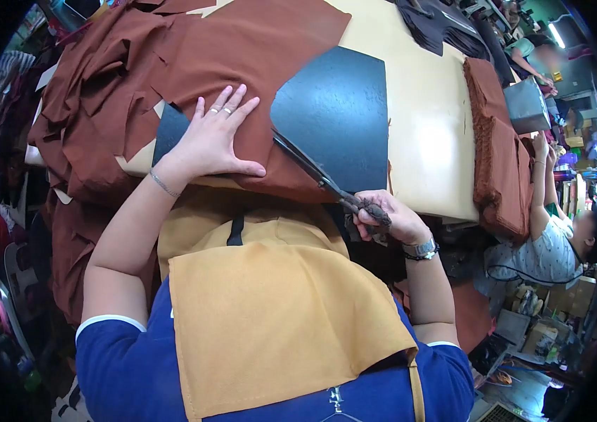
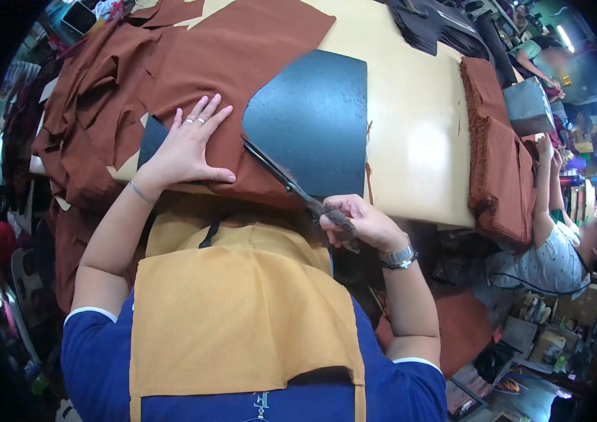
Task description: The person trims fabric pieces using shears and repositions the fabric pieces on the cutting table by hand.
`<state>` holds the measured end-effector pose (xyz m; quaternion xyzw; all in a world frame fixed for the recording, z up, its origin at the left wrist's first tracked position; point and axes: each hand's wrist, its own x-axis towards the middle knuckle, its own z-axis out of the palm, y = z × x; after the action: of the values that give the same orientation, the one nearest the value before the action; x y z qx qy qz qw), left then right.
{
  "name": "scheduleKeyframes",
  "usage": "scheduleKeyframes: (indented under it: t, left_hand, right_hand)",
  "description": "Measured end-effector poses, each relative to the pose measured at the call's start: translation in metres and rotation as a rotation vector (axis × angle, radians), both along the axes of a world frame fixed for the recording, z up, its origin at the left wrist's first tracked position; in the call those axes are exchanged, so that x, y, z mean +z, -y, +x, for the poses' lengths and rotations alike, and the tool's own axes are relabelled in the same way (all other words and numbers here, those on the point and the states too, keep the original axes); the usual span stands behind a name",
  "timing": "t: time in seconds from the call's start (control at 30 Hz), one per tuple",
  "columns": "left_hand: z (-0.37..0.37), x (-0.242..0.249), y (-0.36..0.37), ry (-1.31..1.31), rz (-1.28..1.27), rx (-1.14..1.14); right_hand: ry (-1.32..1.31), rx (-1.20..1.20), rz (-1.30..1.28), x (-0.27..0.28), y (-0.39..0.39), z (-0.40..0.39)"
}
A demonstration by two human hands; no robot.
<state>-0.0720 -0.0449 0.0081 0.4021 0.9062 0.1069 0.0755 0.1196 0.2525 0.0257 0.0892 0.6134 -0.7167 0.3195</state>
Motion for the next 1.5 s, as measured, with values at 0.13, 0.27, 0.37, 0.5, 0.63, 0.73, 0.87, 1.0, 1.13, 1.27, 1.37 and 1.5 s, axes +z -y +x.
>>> scheduleKeyframes:
  t: [0.13, 0.27, 0.37, 0.5, 0.63, 0.73, 0.87, 1.0, 1.13, 1.27, 1.37, 1.5]
  left_hand:
    - [0.001, -0.001, 0.002, -0.004, 0.011, -0.009]
    - [-0.001, -0.008, 0.007, -0.025, 0.042, -0.015]
    - [0.002, -0.008, 0.006, -0.02, 0.053, -0.025]
    - [0.01, -0.008, -0.001, -0.013, 0.064, -0.036]
    - [0.011, -0.008, -0.002, -0.019, 0.059, -0.022]
    - [0.013, -0.01, -0.002, -0.037, 0.076, -0.01]
    - [0.013, -0.01, -0.002, -0.067, 0.062, -0.016]
    - [0.013, -0.012, -0.003, -0.075, 0.064, -0.016]
    - [0.016, -0.013, -0.004, -0.058, 0.054, 0.018]
    - [0.024, -0.012, -0.01, -0.056, 0.015, 0.055]
    - [0.027, -0.012, -0.013, -0.062, -0.009, 0.059]
    - [0.03, -0.009, -0.016, -0.065, -0.016, 0.069]
  right_hand:
    - [-0.01, 0.017, 0.038, 0.009, -0.004, 0.0]
    - [-0.003, -0.036, 0.048, 0.011, -0.01, 0.007]
    - [-0.032, -0.019, 0.019, 0.007, -0.009, 0.008]
    - [-0.033, -0.011, -0.011, 0.0, 0.002, 0.002]
    - [-0.017, -0.046, -0.008, -0.011, 0.016, -0.001]
    - [-0.016, -0.085, -0.022, -0.02, 0.026, 0.0]
    - [-0.055, -0.167, -0.082, -0.033, 0.041, 0.004]
    - [-0.044, -0.201, -0.093, -0.037, 0.046, 0.012]
    - [-0.06, -0.203, -0.065, -0.039, 0.051, 0.017]
    - [-0.062, -0.212, -0.068, -0.031, 0.059, 0.011]
    - [-0.041, -0.236, -0.075, -0.03, 0.064, 0.007]
    - [-0.041, -0.252, -0.086, -0.028, 0.064, 0.012]
